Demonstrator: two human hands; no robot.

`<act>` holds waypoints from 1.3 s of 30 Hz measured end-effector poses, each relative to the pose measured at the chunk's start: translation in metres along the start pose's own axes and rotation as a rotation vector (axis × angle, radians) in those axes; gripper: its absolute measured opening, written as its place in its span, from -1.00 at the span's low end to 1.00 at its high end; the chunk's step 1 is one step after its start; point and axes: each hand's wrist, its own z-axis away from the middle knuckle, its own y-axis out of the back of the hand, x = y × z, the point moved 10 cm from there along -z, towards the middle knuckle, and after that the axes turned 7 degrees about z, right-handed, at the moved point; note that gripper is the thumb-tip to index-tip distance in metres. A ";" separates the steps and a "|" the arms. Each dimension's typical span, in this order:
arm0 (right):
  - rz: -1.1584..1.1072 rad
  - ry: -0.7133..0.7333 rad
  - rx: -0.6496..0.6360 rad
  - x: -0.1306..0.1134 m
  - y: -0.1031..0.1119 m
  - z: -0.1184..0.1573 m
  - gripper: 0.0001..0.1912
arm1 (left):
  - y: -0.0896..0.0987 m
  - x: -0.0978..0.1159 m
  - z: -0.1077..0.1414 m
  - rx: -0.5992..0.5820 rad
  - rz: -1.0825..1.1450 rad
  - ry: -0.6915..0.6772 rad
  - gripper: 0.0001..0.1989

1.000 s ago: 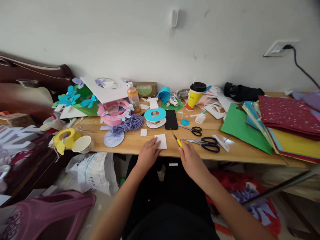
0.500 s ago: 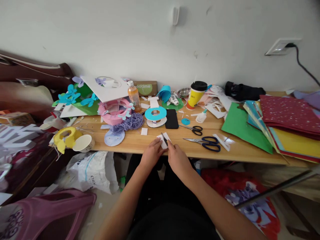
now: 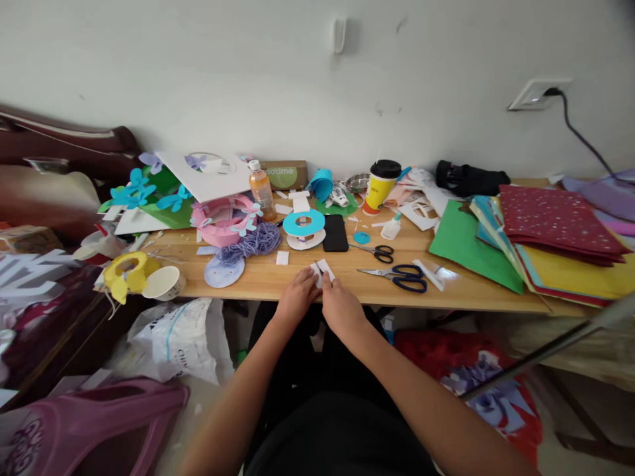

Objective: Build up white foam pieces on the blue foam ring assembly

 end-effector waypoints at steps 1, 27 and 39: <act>0.007 0.007 0.002 -0.001 0.002 0.001 -0.44 | -0.001 0.001 -0.002 -0.017 -0.026 -0.006 -0.75; 0.014 -0.024 -0.213 0.045 -0.064 0.149 -0.33 | -0.013 0.022 -0.013 -0.174 -0.288 -0.126 -0.78; 0.047 0.108 0.441 0.109 0.019 0.045 -0.62 | -0.004 0.025 0.012 -0.239 -0.334 -0.300 -0.43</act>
